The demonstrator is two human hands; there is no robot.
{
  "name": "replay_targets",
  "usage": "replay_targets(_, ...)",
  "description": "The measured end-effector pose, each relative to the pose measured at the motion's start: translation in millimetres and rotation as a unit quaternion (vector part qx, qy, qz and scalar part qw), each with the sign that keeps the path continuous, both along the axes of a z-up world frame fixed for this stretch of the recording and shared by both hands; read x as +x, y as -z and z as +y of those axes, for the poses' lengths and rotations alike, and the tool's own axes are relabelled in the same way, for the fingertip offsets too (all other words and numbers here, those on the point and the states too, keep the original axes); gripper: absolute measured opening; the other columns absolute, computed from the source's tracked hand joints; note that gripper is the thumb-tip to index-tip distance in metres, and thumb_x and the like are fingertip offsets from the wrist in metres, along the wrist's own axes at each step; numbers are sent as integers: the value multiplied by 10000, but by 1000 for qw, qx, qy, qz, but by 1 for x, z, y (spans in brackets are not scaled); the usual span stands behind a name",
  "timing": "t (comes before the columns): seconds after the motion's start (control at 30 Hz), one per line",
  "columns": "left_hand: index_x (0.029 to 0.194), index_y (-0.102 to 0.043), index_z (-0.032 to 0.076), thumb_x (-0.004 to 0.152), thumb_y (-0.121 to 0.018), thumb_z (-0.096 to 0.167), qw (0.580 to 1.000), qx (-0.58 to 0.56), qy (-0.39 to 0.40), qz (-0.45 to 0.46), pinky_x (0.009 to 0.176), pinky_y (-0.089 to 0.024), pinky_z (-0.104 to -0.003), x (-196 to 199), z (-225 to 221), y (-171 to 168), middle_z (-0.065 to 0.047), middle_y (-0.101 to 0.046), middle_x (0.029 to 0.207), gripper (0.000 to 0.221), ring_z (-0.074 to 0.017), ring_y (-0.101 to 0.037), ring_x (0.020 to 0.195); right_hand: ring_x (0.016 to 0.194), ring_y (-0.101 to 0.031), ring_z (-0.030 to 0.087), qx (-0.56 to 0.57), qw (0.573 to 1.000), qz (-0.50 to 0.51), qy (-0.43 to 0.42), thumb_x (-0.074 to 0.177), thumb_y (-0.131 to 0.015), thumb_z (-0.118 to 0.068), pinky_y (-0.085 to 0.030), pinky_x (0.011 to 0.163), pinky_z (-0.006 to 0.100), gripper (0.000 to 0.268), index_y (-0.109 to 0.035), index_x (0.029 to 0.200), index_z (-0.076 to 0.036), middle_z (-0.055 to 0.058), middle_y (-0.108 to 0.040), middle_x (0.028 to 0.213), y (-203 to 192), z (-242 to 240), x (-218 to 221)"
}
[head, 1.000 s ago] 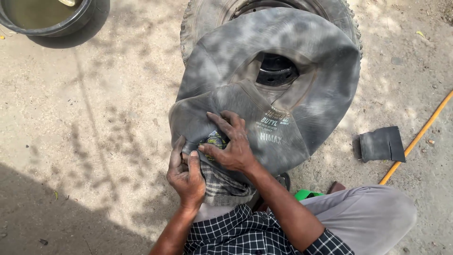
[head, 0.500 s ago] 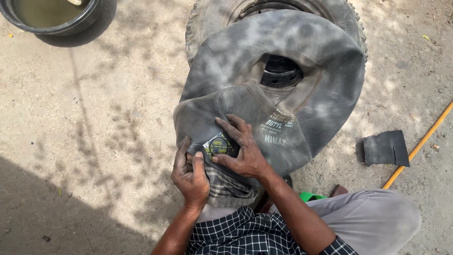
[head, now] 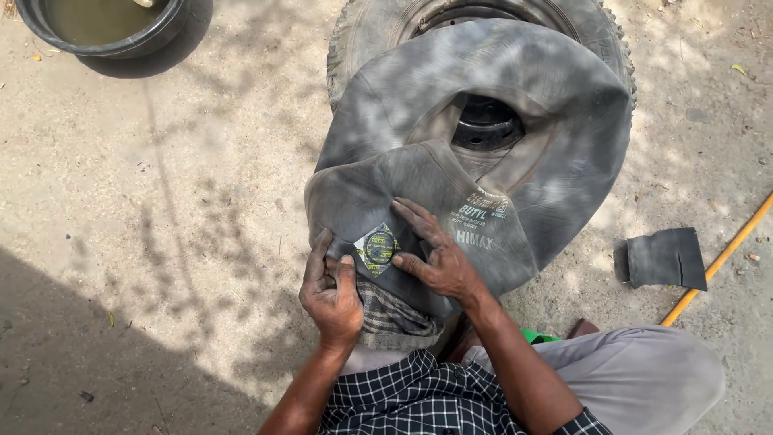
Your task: Applying a rubber patch and adhesive to a large inner tube.
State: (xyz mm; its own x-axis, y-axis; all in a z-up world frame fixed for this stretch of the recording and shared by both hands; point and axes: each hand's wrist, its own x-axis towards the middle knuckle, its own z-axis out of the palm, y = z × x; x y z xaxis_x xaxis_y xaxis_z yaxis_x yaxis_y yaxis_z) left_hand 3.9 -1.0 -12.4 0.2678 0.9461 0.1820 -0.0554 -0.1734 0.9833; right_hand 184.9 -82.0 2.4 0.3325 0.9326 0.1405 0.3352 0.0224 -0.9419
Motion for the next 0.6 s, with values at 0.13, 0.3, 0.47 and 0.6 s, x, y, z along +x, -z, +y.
replay_targets(0.13, 1399, -557, -54, 995, -594, -4, 1000, 0, 12, -6, 551, -426, -162, -2, 0, 1, 56, -538, 700, 409, 3, -518, 598, 1497, -375, 381, -9, 998, -63, 22, 802, -811, -476, -373, 1200, 544, 857, -488, 1537, -177, 190, -400, 1615, -9, 10, -13)
replay_targets(0.3, 1440, -507, -71, 1013, -606, 17, 999, 2, 27, -26, 678, -528, -176, 0, 5, 2, 16, -580, 783, 447, -26, -592, 713, 1366, -481, 334, -73, 988, -121, 67, 716, -872, -533, -460, 1116, 509, 741, -680, 1357, -214, 148, -537, 1436, -13, 45, -9)
replay_targets(0.47, 1440, -498, -79, 1014, -599, 21, 998, -28, 40, -38, 696, -528, -184, 2, 2, -14, 3, -618, 830, 449, -30, -616, 758, 1397, -614, 285, -52, 997, -16, 53, 857, -786, -535, -559, 1127, 454, 573, -721, 1332, -222, 80, -625, 1466, 2, 33, 11)
replay_targets(0.6, 1426, -511, -84, 1006, -580, 33, 999, -18, 26, -42, 602, -464, -175, 1, 0, -7, 10, -617, 761, 442, -15, -580, 659, 1486, -445, 355, -14, 1000, -6, -6, 848, -807, -448, -420, 1191, 504, 745, -558, 1493, -168, 144, -451, 1616, -1, 5, 3)
